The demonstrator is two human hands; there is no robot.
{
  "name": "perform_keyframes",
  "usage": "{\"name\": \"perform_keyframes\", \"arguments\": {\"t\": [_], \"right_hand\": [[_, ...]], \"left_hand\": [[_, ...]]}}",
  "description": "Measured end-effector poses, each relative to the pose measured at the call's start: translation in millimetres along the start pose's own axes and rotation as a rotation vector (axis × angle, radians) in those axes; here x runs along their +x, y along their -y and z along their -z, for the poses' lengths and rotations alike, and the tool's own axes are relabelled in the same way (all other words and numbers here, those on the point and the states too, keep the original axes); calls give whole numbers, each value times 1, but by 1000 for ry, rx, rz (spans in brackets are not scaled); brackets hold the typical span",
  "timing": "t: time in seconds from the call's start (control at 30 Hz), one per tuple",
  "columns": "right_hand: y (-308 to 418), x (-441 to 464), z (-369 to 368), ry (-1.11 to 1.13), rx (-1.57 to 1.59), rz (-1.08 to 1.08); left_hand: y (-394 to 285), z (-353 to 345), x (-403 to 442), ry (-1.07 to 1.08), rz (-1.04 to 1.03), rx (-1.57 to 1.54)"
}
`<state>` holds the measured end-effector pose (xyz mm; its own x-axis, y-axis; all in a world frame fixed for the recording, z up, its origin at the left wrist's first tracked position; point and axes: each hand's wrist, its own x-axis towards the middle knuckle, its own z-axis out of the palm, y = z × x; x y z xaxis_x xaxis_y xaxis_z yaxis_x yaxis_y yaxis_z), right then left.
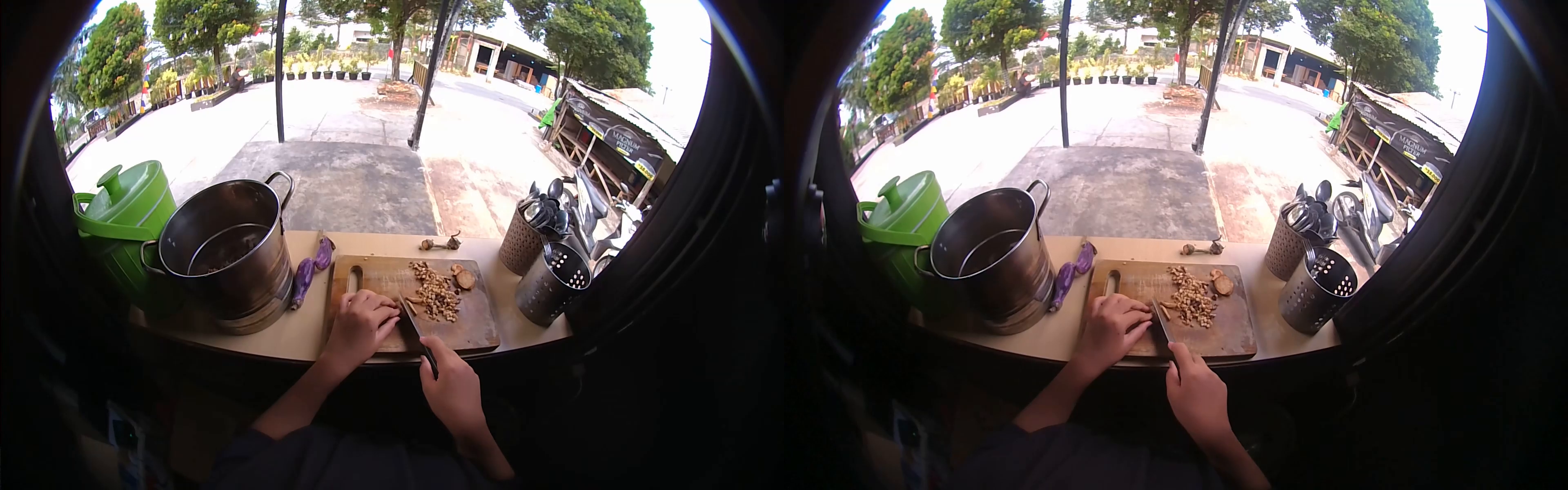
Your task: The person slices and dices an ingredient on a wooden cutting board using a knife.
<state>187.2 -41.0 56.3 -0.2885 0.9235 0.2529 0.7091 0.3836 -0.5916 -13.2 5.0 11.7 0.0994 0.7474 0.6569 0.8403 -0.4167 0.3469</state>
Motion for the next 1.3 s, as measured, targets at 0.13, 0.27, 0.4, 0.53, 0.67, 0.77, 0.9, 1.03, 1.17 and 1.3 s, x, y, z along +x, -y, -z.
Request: {"name": "perform_keyframes", "arguments": {"t": [0.13, 0.27, 0.4, 0.53, 0.67, 0.77, 0.9, 1.03, 1.17, 1.3], "right_hand": [[5, -6, 9, 64, 20, -47], [3, -12, 7, 52, 53, 2], [1, -13, 4, 35, 78, 16], [-6, -6, -8, 19, 105, 24], [-4, 6, -21, -41, 72, 93], [1, 17, -25, -15, 29, 75], [4, 33, -26, 41, 4, 53], [6, 34, -23, 73, -7, 29], [10, 14, -9, 96, -5, -39], [5, -6, -3, 76, -16, -19]], "left_hand": [[2, -1, -2, -8, 4, 2], [2, 1, -2, 5, -14, 20], [0, 2, -1, -17, -2, 4], [0, 2, -1, 0, 4, 18], [1, 2, 0, 16, -8, 19], [3, 1, -1, 17, -11, 24], [3, 1, -1, 14, -4, 18], [-1, 3, 0, 5, -12, 63], [-3, 5, 0, -2, -14, 117], [-1, 3, 0, -10, -12, 100]]}}
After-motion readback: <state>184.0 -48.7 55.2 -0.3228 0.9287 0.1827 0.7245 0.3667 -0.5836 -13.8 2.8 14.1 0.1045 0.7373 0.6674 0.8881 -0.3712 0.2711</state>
